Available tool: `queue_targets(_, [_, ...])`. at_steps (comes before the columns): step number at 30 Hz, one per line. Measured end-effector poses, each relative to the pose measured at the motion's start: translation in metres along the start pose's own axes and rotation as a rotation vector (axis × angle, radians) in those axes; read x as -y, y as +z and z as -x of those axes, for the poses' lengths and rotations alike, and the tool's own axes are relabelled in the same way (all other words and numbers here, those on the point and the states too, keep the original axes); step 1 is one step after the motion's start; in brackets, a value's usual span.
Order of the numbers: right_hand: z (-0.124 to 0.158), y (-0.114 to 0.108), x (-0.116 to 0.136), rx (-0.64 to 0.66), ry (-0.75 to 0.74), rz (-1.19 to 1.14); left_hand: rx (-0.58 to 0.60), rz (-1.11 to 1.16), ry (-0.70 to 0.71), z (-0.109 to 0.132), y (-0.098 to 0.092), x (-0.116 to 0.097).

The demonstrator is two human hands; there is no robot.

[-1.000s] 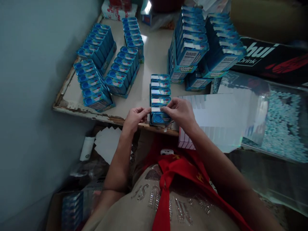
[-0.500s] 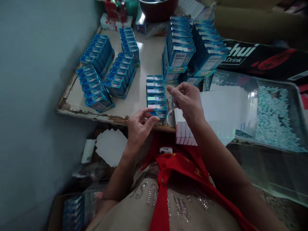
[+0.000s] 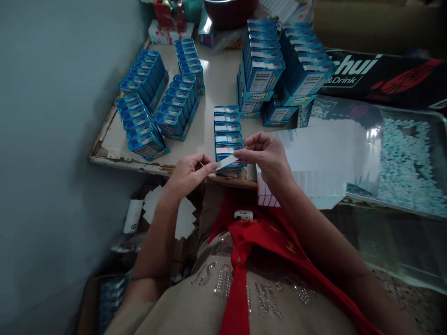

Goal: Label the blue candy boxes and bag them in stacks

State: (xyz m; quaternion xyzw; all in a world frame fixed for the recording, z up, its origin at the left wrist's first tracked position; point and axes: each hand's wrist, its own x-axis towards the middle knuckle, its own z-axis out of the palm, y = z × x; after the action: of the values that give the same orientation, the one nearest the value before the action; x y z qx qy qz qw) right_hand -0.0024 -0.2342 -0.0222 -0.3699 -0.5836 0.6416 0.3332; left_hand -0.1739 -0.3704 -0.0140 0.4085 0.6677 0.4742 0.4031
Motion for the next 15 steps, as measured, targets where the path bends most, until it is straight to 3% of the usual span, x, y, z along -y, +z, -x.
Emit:
queue_targets(5, [0.009, 0.018, -0.012, -0.110, -0.068, 0.229, 0.206, -0.143, -0.111, -0.029, -0.034, -0.008])
queue_targets(10, [0.016, 0.025, -0.019, -0.166, -0.121, 0.434, 0.298, -0.147, -0.140, -0.045, -0.036, 0.008])
queue_targets(15, [0.014, 0.025, -0.025, -0.164, -0.169, 0.503, 0.309, -0.108, -0.098, -0.050, -0.036, 0.026])
